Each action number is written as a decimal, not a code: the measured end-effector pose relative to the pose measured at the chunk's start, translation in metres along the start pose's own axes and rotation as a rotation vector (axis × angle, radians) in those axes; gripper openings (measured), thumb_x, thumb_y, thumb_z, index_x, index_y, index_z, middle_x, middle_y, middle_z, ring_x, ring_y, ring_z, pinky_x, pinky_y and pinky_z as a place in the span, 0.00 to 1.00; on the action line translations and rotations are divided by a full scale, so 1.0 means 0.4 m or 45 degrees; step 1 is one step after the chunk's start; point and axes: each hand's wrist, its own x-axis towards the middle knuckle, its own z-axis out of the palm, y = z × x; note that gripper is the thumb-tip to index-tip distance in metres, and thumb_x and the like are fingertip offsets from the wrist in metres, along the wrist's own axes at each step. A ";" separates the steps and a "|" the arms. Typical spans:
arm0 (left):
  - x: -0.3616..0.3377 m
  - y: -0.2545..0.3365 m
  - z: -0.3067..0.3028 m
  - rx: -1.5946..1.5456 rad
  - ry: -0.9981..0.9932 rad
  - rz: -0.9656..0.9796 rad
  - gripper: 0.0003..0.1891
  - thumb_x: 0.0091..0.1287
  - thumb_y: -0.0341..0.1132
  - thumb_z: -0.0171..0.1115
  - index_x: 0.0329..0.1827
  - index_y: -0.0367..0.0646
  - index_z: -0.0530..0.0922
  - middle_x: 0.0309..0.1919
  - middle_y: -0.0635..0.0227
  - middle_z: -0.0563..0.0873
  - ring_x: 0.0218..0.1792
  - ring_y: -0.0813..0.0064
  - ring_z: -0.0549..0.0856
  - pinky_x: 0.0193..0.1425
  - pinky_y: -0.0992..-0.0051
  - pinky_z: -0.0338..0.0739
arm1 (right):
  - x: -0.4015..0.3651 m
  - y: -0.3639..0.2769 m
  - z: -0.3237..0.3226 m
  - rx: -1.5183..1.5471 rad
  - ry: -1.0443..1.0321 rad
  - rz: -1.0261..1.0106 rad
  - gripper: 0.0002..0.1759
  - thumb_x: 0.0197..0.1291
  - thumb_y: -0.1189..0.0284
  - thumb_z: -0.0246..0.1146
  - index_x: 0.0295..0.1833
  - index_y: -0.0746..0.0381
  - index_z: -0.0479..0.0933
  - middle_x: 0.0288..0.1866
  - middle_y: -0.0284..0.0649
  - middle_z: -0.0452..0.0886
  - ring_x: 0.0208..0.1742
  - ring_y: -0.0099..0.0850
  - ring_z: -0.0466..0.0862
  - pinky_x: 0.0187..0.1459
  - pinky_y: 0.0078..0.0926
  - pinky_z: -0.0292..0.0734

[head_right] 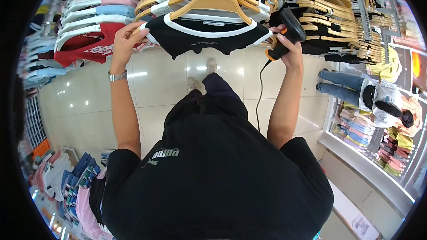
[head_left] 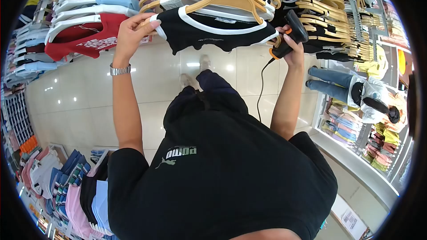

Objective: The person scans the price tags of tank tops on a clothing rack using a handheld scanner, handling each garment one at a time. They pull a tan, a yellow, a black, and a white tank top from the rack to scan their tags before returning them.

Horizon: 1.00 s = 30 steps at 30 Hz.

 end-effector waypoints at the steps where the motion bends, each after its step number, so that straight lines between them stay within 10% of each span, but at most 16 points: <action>1: 0.002 -0.013 -0.015 -0.025 -0.033 -0.016 0.17 0.68 0.36 0.71 0.54 0.34 0.84 0.41 0.66 0.88 0.39 0.82 0.86 0.41 0.80 0.79 | 0.002 0.016 -0.021 0.096 -0.047 0.025 0.22 0.62 0.78 0.64 0.61 0.65 0.72 0.58 0.51 0.80 0.62 0.42 0.80 0.65 0.43 0.73; 4: -0.004 -0.074 -0.045 -0.398 -0.194 0.055 0.25 0.73 0.44 0.63 0.63 0.31 0.78 0.54 0.58 0.85 0.53 0.71 0.84 0.57 0.69 0.78 | 0.000 0.064 -0.042 0.200 -0.094 -0.007 0.23 0.63 0.73 0.63 0.63 0.64 0.71 0.62 0.56 0.78 0.62 0.46 0.81 0.66 0.47 0.73; 8: -0.030 -0.167 -0.042 -1.018 -0.348 0.059 0.42 0.70 0.61 0.58 0.74 0.33 0.66 0.73 0.51 0.70 0.76 0.52 0.65 0.82 0.46 0.51 | -0.002 0.112 -0.062 0.439 -0.130 0.000 0.24 0.62 0.70 0.62 0.64 0.63 0.70 0.63 0.58 0.79 0.64 0.49 0.80 0.69 0.48 0.72; 14: -0.074 -0.262 0.032 -1.061 -0.208 -0.018 0.40 0.69 0.50 0.65 0.77 0.36 0.62 0.74 0.55 0.69 0.76 0.59 0.67 0.81 0.54 0.56 | 0.002 0.188 -0.077 0.883 -0.320 0.016 0.36 0.63 0.67 0.61 0.77 0.55 0.63 0.79 0.56 0.63 0.71 0.51 0.75 0.53 0.49 0.87; 21: -0.090 -0.226 0.192 -0.594 -0.139 -0.381 0.36 0.62 0.26 0.72 0.74 0.33 0.66 0.68 0.60 0.77 0.68 0.68 0.76 0.74 0.68 0.68 | -0.002 0.226 0.017 1.021 -0.167 0.009 0.31 0.57 0.66 0.64 0.69 0.50 0.76 0.80 0.45 0.63 0.82 0.51 0.58 0.78 0.66 0.49; 30: -0.081 -0.233 0.289 -0.716 -0.241 -0.602 0.26 0.69 0.29 0.69 0.68 0.33 0.74 0.60 0.63 0.83 0.58 0.72 0.83 0.65 0.69 0.77 | -0.035 0.269 0.052 1.013 0.063 -0.003 0.38 0.58 0.64 0.62 0.76 0.54 0.65 0.78 0.50 0.64 0.81 0.52 0.59 0.81 0.60 0.43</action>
